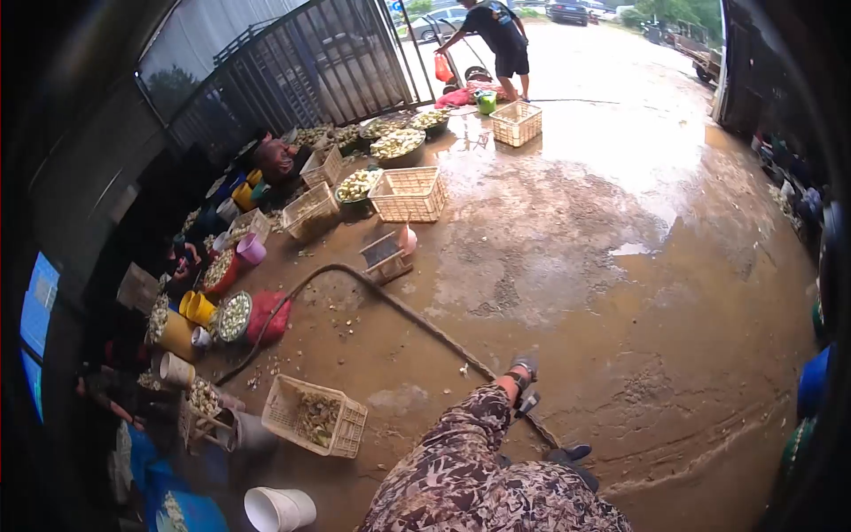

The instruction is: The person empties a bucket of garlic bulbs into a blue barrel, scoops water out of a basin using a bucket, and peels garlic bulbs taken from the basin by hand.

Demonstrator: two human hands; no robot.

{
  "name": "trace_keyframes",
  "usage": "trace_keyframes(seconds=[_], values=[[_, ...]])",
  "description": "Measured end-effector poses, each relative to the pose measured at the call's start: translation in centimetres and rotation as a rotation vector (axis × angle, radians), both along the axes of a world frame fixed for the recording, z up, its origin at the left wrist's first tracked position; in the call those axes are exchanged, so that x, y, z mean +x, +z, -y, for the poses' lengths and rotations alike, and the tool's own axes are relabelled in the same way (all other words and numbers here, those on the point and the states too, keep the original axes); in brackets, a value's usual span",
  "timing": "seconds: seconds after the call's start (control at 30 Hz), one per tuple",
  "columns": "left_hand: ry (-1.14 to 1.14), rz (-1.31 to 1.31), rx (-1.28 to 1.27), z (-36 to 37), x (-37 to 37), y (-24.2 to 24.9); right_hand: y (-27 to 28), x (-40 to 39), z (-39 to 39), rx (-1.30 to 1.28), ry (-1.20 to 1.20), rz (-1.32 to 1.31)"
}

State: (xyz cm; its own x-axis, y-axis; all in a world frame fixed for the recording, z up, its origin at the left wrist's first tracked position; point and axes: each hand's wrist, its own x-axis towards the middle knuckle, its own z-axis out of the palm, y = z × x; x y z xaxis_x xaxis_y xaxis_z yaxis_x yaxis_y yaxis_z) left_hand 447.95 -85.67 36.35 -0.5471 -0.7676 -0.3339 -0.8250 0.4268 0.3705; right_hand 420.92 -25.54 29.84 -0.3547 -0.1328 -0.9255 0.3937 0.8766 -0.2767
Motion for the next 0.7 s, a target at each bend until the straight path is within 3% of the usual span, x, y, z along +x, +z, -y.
trace_keyframes(seconds=[0.03,0.07,0.1,0.17,0.27,0.3,0.33,0.37,0.4,0.43,0.47,0.5,0.53,0.57,0.6,0.63,0.67,0.7], values=[[0.106,-0.219,0.095,-0.3,-5.1,3.6,0.1,-2.8,2.7,-0.013,0.023,-0.004],[0.103,-0.181,0.085,0.3,-10.7,3.7,0.3,-5.2,4.8,-0.032,0.030,-0.006],[0.158,-0.323,0.167,0.9,-16.4,0.7,0.4,-8.0,6.7,-0.045,0.047,-0.013],[-0.033,-0.369,0.062,1.7,-24.2,0.4,0.6,-13.8,9.8,-0.073,0.062,-0.027],[-0.010,-0.391,-0.030,5.2,-28.5,0.0,0.6,-23.6,12.7,-0.091,0.057,-0.060],[0.090,-0.223,0.141,6.5,-28.4,1.1,0.3,-26.7,12.2,-0.083,0.054,-0.080],[0.106,-0.174,0.063,7.9,-27.6,-2.2,-0.6,-29.5,11.1,-0.063,0.107,-0.097],[0.224,-0.067,0.144,8.7,-26.2,-3.8,-2.0,-32.6,9.5,-0.055,0.297,-0.163],[0.498,0.051,0.263,8.3,-25.1,-1.4,-4.6,-36.4,7.0,-0.073,0.789,-0.339],[0.410,0.135,0.150,8.6,-23.1,-4.2,-6.5,-40.1,5.9,-0.092,1.147,-0.490],[0.472,0.206,0.129,7.6,-21.6,-4.0,-8.7,-43.5,4.6,-0.111,1.283,-0.544],[0.503,0.277,0.299,8.1,-20.2,-9.1,-6.0,-45.6,8.1,-0.114,0.856,-0.259],[0.442,0.375,0.268,6.8,-18.3,-9.8,-3.6,-47.9,11.2,-0.182,0.116,0.001],[0.767,-0.004,0.631,6.1,-17.0,-10.5,-1.0,-50.2,14.6,-0.155,-0.399,0.065],[0.186,0.459,0.374,4.6,-15.8,-14.9,0.5,-52.2,17.6,-0.209,-0.346,0.035],[0.433,0.191,0.566,3.3,-14.8,-13.7,2.1,-53.7,19.6,-0.253,-0.311,0.003],[0.529,0.197,0.754,2.2,-14.9,-12.1,7.1,-52.6,24.4,-0.186,-0.215,-0.092],[-0.075,0.564,0.604,3.2,-15.7,-10.0,6.9,-53.8,26.0,-0.132,-0.126,-0.120]])
